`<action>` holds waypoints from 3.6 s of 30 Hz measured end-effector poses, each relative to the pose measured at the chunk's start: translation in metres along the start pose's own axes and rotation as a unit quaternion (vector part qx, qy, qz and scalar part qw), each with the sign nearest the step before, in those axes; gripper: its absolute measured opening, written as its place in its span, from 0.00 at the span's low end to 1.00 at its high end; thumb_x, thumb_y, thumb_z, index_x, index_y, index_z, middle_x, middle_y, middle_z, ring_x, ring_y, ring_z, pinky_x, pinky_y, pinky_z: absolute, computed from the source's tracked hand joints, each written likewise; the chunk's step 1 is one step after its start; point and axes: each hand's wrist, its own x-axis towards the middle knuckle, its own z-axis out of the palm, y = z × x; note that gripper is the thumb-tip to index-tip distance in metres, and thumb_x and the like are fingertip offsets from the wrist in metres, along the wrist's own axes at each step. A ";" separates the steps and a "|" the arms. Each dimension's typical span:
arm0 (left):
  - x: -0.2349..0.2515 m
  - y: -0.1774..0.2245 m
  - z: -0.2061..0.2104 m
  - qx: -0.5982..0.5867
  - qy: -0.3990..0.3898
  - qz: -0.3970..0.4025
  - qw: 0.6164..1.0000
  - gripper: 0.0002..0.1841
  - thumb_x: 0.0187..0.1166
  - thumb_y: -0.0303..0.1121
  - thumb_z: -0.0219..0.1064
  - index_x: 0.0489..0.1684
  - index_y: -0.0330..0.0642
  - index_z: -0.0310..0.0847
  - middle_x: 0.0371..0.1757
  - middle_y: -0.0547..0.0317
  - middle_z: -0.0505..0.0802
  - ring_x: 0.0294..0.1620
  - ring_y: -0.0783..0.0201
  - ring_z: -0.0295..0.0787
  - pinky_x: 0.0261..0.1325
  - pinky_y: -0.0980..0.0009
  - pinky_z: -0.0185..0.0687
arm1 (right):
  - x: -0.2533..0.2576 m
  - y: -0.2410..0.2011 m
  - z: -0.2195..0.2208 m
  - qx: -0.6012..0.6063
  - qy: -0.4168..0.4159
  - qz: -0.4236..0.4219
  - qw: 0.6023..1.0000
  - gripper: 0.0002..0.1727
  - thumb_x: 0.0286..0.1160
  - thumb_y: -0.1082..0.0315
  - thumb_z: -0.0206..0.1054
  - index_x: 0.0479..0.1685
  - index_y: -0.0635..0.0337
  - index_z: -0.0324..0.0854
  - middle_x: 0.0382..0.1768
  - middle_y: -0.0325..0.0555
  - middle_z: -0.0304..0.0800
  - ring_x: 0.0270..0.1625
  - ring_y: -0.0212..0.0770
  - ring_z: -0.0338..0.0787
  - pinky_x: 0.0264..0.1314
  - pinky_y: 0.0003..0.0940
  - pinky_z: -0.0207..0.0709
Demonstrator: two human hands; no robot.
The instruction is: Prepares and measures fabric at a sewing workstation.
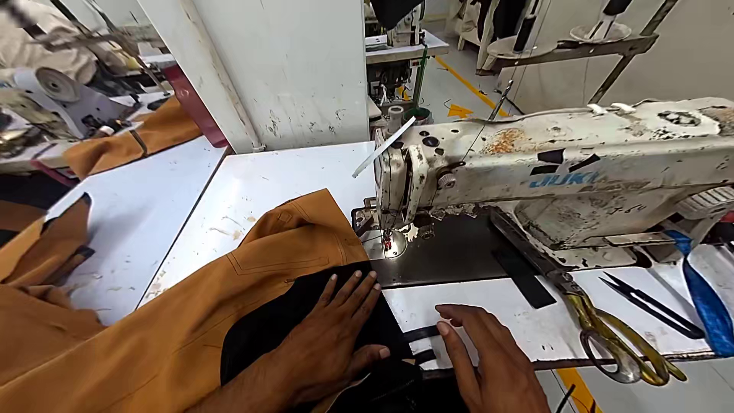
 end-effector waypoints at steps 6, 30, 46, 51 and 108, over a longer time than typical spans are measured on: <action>0.005 -0.023 -0.001 -0.029 0.018 0.027 0.999 0.47 0.83 0.73 0.39 0.97 0.50 0.50 0.98 0.65 0.52 0.98 0.63 0.36 0.97 0.44 0.27 | -0.025 0.007 -0.010 0.051 0.037 -0.035 0.997 0.13 0.85 0.61 0.65 0.56 0.55 0.91 0.55 0.47 0.94 0.60 0.39 0.90 0.63 0.32 0.84; 0.001 0.024 -0.005 -0.179 0.084 -0.025 0.980 0.16 0.88 0.47 0.57 0.38 0.49 0.86 0.42 0.66 0.87 0.43 0.74 0.84 0.46 0.77 0.81 | -0.070 -0.013 0.048 0.009 0.003 -0.207 0.978 0.17 0.85 0.73 0.60 0.67 0.57 0.84 0.71 0.46 0.87 0.73 0.42 0.85 0.74 0.31 0.76; -0.008 0.032 0.005 -0.195 0.120 0.006 0.974 0.13 0.85 0.49 0.62 0.42 0.56 0.89 0.48 0.66 0.88 0.53 0.68 0.84 0.57 0.65 0.80 | -0.059 -0.018 0.030 0.080 0.033 -0.020 0.996 0.13 0.81 0.61 0.69 0.56 0.56 0.90 0.54 0.46 0.92 0.58 0.41 0.87 0.62 0.30 0.79; -0.010 0.031 0.005 -0.202 0.119 0.025 0.972 0.09 0.82 0.46 0.66 0.42 0.59 0.92 0.50 0.67 0.88 0.56 0.69 0.84 0.59 0.67 0.79 | -0.046 -0.018 0.031 0.062 0.016 -0.048 0.997 0.16 0.84 0.58 0.66 0.63 0.50 0.90 0.50 0.44 0.92 0.49 0.40 0.88 0.50 0.33 0.80; -0.039 0.029 0.014 0.010 0.090 0.192 0.977 0.23 0.89 0.23 0.47 0.79 0.41 0.76 0.85 0.57 0.78 0.88 0.53 0.69 0.88 0.56 0.66 | -0.156 0.178 -0.041 0.185 0.113 0.399 0.891 0.23 0.85 0.59 0.63 0.67 0.70 0.75 0.39 0.42 0.90 0.32 0.31 0.88 0.31 0.31 0.84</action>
